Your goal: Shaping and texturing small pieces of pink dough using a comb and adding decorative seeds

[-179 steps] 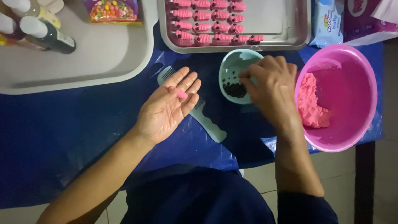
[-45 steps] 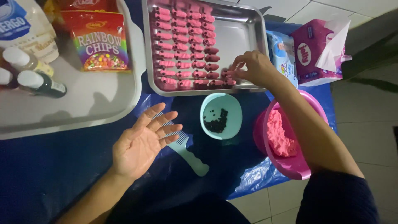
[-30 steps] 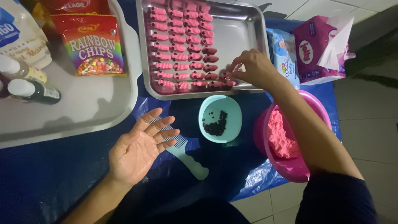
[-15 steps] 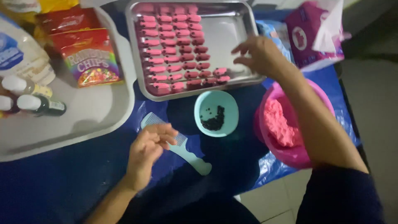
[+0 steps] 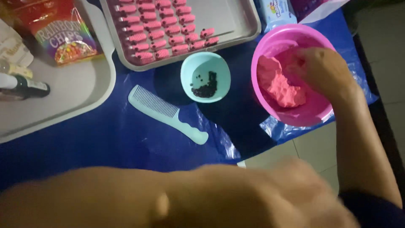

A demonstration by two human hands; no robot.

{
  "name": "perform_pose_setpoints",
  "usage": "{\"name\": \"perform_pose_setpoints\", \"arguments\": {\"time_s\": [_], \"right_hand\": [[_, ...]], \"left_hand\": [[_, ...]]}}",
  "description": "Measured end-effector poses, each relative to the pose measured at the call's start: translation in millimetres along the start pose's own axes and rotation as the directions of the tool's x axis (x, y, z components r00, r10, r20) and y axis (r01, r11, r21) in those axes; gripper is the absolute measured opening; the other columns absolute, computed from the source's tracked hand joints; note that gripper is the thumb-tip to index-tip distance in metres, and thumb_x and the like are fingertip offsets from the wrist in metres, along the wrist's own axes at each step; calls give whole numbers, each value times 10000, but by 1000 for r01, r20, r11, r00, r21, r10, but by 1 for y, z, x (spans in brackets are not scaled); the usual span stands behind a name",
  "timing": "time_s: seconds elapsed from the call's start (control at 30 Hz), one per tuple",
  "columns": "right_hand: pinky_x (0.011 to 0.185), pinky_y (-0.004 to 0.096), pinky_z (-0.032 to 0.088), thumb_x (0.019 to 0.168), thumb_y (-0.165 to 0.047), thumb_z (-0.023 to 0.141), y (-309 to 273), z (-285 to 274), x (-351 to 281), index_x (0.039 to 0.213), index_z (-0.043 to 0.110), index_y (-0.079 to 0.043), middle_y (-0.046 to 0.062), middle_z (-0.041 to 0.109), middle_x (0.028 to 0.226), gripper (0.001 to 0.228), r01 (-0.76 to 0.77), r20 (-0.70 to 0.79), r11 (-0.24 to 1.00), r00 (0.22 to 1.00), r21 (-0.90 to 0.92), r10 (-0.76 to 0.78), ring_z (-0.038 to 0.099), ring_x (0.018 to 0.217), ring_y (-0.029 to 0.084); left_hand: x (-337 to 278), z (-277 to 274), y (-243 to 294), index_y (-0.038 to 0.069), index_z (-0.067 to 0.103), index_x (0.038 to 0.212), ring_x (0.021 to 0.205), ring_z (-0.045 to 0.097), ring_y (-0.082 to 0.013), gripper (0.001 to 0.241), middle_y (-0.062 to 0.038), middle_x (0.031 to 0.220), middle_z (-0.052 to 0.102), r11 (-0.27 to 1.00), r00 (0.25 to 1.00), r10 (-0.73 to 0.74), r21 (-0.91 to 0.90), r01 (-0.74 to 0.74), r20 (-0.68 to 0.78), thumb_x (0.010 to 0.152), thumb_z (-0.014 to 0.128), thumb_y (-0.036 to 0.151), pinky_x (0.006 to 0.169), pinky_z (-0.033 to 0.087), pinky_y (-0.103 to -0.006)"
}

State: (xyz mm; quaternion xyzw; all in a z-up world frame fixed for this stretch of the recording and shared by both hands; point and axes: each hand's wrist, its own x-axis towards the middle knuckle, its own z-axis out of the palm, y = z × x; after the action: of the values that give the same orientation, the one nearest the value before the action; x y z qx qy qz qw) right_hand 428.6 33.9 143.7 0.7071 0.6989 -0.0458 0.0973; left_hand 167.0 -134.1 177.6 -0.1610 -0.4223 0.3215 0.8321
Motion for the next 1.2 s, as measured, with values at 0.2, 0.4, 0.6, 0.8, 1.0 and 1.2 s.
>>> {"name": "perform_pose_setpoints", "arguments": {"time_s": [0.2,0.4,0.6,0.8,1.0,1.2], "right_hand": [[982,501,499,983,-87,585,6,12,-26,1255,748,-68,116,751,1219,318,9,-6,933,1000,361,-7,689,1106,310],[1015,543,438,872,-408,778,23,38,-6,1375,664,-120,156,676,1320,591,113,-42,943,994,312,-105,596,1208,384],[846,501,544,830,-446,805,28,60,8,1361,646,-117,151,736,1153,644,155,-101,961,986,230,-134,685,1052,369],[746,432,600,831,-593,742,35,81,13,944,678,-204,67,716,804,410,198,-211,976,962,95,-175,745,851,303],[774,484,610,880,-468,746,44,79,20,966,759,-220,84,768,853,263,123,-127,965,987,233,-95,754,881,348],[716,412,559,873,-589,693,28,60,0,957,651,-280,-8,693,917,323,239,-328,971,918,4,-225,705,916,262]], "left_hand": [[7,89,59,236,641,1101,937,698,-147,421,16,1077,651,350,860,-224,-862,-368,-458,821,652,549,846,581,-271],[94,90,61,231,542,1233,1044,699,-257,220,-38,1234,598,-610,595,-748,-49,-791,-296,1108,380,312,821,584,-352],[92,51,127,121,716,1058,845,681,-256,146,-70,1038,709,-804,771,-573,8,-594,-279,1024,578,87,730,527,-389],[83,1,147,178,712,1023,807,681,-203,162,1,938,690,-856,832,-498,-16,-517,-243,927,599,115,722,556,-343],[87,-27,165,187,719,1035,803,689,-184,167,23,908,705,-875,846,-458,-29,-483,-273,908,620,141,717,565,-313],[86,-41,184,194,696,1101,764,661,-226,207,-2,865,652,-899,864,-392,-67,-432,-317,914,610,167,669,556,-361]]}}
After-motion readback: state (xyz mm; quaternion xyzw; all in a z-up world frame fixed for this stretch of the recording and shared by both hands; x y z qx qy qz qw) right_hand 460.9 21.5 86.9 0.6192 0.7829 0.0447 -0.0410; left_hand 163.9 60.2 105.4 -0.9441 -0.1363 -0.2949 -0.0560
